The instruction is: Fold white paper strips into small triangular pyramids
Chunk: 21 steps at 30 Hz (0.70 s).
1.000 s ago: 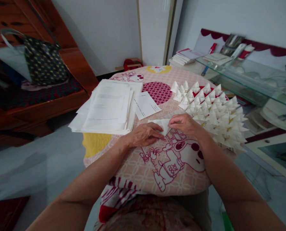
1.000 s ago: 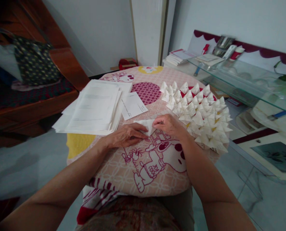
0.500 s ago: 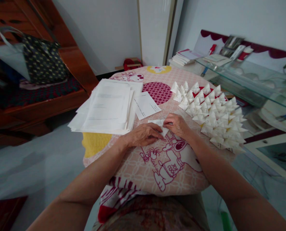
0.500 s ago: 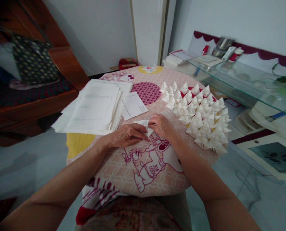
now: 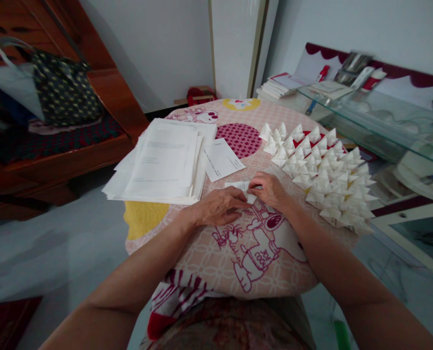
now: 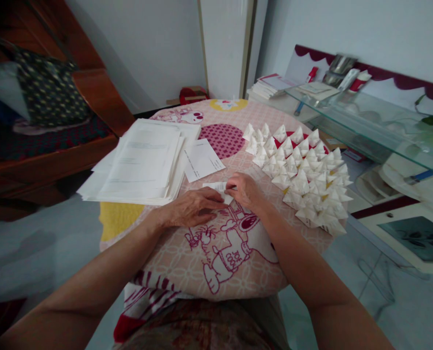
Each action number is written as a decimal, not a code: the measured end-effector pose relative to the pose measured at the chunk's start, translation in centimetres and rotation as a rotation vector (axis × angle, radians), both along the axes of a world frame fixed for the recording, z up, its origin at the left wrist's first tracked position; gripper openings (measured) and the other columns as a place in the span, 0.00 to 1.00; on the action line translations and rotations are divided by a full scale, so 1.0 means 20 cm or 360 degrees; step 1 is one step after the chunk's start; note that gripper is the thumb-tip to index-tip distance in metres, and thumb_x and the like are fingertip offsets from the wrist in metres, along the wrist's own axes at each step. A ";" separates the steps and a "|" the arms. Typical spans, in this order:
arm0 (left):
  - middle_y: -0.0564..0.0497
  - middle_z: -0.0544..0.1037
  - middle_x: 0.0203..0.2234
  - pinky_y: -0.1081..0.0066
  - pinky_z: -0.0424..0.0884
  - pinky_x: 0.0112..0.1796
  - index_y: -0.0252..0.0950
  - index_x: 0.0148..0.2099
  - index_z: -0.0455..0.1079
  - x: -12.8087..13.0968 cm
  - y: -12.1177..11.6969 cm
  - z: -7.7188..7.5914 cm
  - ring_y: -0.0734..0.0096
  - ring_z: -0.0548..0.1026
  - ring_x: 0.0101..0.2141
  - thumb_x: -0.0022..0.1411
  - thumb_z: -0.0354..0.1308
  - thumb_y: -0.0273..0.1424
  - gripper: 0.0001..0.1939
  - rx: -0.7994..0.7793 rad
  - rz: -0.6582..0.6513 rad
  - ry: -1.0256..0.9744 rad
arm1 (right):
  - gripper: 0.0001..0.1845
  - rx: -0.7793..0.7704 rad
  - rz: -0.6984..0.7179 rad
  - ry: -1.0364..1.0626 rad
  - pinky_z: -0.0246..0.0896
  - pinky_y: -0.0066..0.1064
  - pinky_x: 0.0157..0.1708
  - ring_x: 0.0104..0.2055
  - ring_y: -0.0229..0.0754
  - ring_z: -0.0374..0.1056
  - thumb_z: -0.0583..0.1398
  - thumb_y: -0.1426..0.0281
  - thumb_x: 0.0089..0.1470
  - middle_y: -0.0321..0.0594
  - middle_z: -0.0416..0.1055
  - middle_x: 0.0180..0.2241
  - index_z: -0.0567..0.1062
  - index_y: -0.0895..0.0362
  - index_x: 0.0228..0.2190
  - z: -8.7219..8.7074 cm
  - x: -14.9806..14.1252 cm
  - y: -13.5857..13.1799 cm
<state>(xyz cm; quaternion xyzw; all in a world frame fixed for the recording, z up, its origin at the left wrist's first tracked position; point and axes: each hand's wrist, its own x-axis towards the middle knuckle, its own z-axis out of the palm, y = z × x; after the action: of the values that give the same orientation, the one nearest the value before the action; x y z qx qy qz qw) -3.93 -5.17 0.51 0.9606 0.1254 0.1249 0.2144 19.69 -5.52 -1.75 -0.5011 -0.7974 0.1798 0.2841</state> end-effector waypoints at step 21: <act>0.40 0.72 0.60 0.55 0.71 0.58 0.38 0.57 0.76 -0.01 0.01 -0.02 0.57 0.73 0.58 0.65 0.59 0.27 0.19 0.0023 -0.0015 -0.0009 | 0.08 -0.0022 -0.0055 -0.0036 0.58 0.33 0.35 0.33 0.42 0.67 0.63 0.79 0.52 0.40 0.70 0.28 0.78 0.57 0.24 0.02 -0.02 -0.01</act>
<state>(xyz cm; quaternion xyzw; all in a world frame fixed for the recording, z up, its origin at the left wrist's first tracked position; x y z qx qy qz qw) -4.05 -5.05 0.09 0.9623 0.1194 0.1276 0.2085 19.20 -5.77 -1.30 -0.5187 -0.7906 0.1748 0.2746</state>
